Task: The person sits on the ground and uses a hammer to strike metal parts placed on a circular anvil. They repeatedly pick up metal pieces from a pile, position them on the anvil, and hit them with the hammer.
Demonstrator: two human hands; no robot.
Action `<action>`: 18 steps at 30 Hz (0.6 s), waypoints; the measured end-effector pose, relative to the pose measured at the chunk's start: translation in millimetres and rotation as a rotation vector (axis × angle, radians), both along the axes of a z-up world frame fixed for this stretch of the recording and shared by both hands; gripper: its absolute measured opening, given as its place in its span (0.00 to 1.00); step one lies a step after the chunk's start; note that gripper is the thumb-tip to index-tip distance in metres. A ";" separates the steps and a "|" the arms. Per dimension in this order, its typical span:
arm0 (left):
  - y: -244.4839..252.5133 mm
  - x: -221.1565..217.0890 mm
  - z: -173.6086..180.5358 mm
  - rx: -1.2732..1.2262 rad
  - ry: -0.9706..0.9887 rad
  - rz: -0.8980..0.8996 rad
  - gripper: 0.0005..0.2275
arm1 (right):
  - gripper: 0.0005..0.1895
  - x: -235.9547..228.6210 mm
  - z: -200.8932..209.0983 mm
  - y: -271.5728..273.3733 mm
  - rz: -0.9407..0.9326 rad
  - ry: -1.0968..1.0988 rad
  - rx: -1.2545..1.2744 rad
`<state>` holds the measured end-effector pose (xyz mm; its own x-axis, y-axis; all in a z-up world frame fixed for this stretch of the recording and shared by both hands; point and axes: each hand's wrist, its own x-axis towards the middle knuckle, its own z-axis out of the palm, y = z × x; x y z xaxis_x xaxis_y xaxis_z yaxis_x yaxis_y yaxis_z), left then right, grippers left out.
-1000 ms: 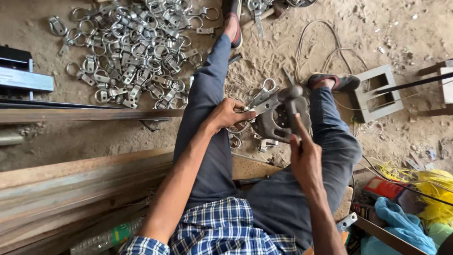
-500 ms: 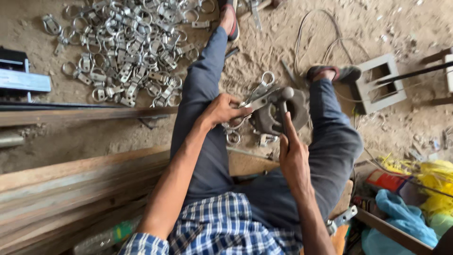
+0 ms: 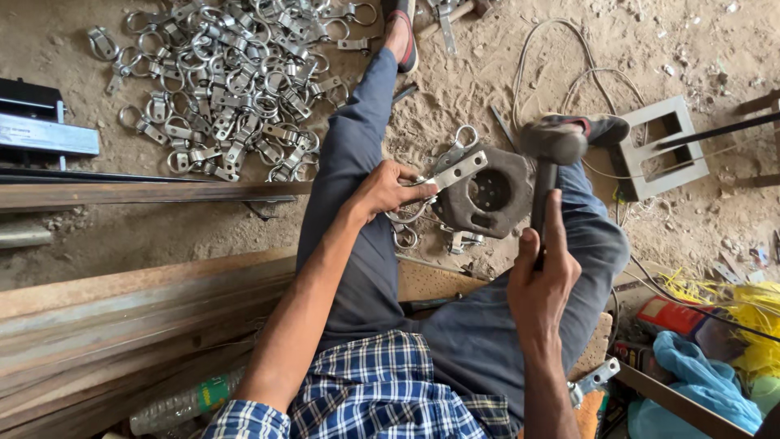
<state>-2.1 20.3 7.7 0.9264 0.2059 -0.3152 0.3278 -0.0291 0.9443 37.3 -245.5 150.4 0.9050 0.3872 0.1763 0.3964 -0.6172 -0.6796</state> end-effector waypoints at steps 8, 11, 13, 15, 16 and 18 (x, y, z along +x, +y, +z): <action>2.6 -2.0 -1.6 -0.001 0.014 -0.029 0.24 | 0.29 -7.7 -31.5 12.2 0.073 0.129 -0.027; 0.4 4.5 -15.0 -0.024 -0.067 -0.010 0.24 | 0.30 3.6 -39.6 -2.8 0.079 0.274 -0.095; -0.7 2.1 -18.5 0.011 -0.075 0.003 0.25 | 0.30 7.9 -41.8 -14.5 0.088 0.364 -0.051; 0.1 5.6 -21.7 -0.100 -0.075 -0.031 0.23 | 0.29 9.5 -44.6 -22.3 0.128 0.412 0.057; -5.8 -2.8 -25.9 -0.167 -0.057 -0.041 0.22 | 0.30 5.9 -47.4 -27.1 0.080 0.526 0.167; -5.3 -0.7 -32.2 -0.102 -0.061 -0.054 0.20 | 0.30 3.4 -49.7 -34.1 -0.031 0.748 0.387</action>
